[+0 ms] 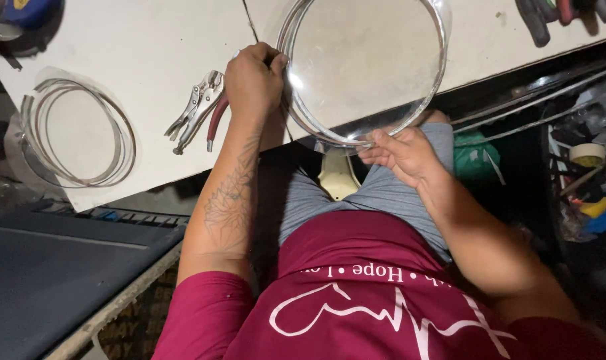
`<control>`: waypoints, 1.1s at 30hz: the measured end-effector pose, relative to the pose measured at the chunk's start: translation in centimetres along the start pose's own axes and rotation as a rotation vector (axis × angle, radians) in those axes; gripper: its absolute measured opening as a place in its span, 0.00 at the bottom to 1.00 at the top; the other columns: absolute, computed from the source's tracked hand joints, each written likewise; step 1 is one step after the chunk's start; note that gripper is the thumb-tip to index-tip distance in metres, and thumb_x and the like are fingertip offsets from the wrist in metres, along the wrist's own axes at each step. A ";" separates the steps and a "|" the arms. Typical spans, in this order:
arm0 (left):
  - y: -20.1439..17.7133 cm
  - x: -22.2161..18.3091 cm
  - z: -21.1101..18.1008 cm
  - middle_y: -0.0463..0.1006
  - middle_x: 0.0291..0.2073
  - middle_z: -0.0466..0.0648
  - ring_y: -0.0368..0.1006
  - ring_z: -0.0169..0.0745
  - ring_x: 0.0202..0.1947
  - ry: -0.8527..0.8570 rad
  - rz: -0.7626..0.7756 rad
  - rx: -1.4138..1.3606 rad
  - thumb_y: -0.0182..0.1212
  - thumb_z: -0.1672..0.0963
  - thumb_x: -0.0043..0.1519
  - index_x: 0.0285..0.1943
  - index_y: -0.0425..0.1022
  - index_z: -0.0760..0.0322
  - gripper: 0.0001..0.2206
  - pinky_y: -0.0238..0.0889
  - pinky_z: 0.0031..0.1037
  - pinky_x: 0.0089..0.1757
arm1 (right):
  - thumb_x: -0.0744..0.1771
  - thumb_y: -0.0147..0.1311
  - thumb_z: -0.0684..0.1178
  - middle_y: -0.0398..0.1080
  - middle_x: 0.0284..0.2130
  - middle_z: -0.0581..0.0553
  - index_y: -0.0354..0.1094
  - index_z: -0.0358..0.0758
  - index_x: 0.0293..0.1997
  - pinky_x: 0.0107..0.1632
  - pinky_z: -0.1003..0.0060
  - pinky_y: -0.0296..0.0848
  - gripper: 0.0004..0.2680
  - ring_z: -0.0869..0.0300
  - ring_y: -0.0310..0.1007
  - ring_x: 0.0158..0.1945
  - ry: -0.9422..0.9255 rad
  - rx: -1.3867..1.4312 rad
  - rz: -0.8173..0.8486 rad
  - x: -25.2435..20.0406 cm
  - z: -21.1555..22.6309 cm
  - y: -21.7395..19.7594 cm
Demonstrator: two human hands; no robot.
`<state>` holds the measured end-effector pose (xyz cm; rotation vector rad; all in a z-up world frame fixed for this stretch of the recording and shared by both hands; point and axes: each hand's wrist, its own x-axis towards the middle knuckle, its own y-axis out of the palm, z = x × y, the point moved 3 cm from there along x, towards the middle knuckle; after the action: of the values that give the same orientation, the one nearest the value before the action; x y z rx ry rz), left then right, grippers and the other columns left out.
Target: Assembling a metal hoop onto a clear plastic drum head using pliers
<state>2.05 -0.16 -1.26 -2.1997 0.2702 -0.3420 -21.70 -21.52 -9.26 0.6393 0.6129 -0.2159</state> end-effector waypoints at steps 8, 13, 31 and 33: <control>-0.3 -0.8 -0.9 0.76 0.28 0.49 0.72 0.49 0.25 0.159 -0.032 0.151 0.65 0.58 0.59 0.37 0.83 0.63 0.04 0.67 0.37 0.30 | 0.69 0.56 0.43 0.77 0.36 0.29 0.71 0.21 0.50 0.42 0.63 0.81 0.11 0.51 0.80 0.37 -0.007 0.021 0.004 0.0 0.0 0.0; -0.8 -1.4 -1.1 0.76 0.33 0.51 0.74 0.49 0.23 0.203 0.033 0.259 0.64 0.56 0.60 0.44 0.85 0.60 0.08 0.70 0.35 0.27 | 0.69 0.56 0.44 0.77 0.37 0.30 0.70 0.21 0.51 0.42 0.64 0.81 0.12 0.51 0.80 0.36 0.008 0.020 0.012 0.1 -0.1 -0.2; 0.1 0.6 -0.2 0.70 0.58 0.63 0.70 0.64 0.57 0.110 0.085 0.095 0.72 0.61 0.54 0.39 0.86 0.64 0.06 0.68 0.46 0.56 | 0.69 0.56 0.44 0.77 0.38 0.29 0.71 0.21 0.49 0.42 0.63 0.81 0.11 0.51 0.80 0.36 0.022 -0.053 -0.026 -0.2 0.6 0.1; -0.9 1.3 -0.2 0.78 0.44 0.55 0.76 0.38 0.29 0.046 0.176 -0.027 0.70 0.61 0.55 0.35 0.83 0.69 0.04 0.73 0.27 0.34 | 0.68 0.57 0.46 0.77 0.38 0.29 0.71 0.23 0.51 0.42 0.62 0.81 0.12 0.51 0.80 0.37 0.056 -0.041 -0.023 -0.1 0.4 -0.3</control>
<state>3.31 -0.12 -0.21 -2.1777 0.4931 -0.2932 -21.68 -21.99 -9.09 0.6002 0.6774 -0.2072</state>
